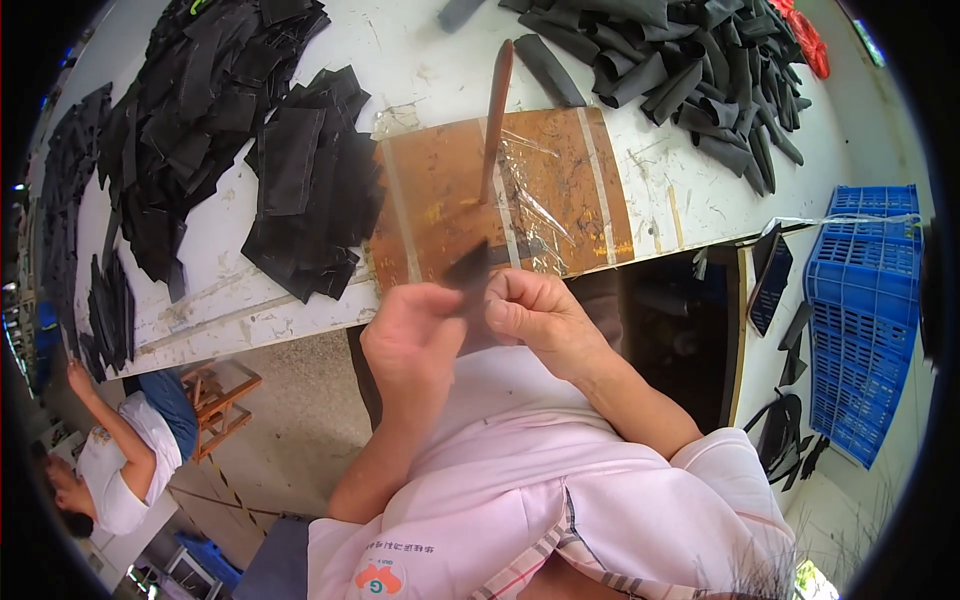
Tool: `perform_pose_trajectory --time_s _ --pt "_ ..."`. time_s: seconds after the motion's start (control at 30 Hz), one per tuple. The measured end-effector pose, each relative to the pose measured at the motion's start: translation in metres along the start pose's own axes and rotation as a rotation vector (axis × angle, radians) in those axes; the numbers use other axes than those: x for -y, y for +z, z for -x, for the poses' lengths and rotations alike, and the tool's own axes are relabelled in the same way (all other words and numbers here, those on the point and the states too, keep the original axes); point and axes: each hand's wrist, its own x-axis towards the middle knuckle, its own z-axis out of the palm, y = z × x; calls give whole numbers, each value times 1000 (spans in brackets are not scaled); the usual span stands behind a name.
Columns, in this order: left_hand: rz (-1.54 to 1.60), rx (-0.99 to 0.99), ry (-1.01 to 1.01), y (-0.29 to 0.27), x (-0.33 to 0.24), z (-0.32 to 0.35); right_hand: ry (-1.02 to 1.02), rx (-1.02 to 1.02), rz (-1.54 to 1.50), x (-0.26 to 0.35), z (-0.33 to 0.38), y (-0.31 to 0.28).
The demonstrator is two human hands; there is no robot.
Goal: The recorder is folding and applying adhesive to small black foam/fabric components.
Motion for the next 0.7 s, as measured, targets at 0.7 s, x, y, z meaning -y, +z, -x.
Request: perform_pose_trajectory --time_s 0.7 --pt "260 323 244 36 -82 -13 -678 -139 912 101 -1 32"
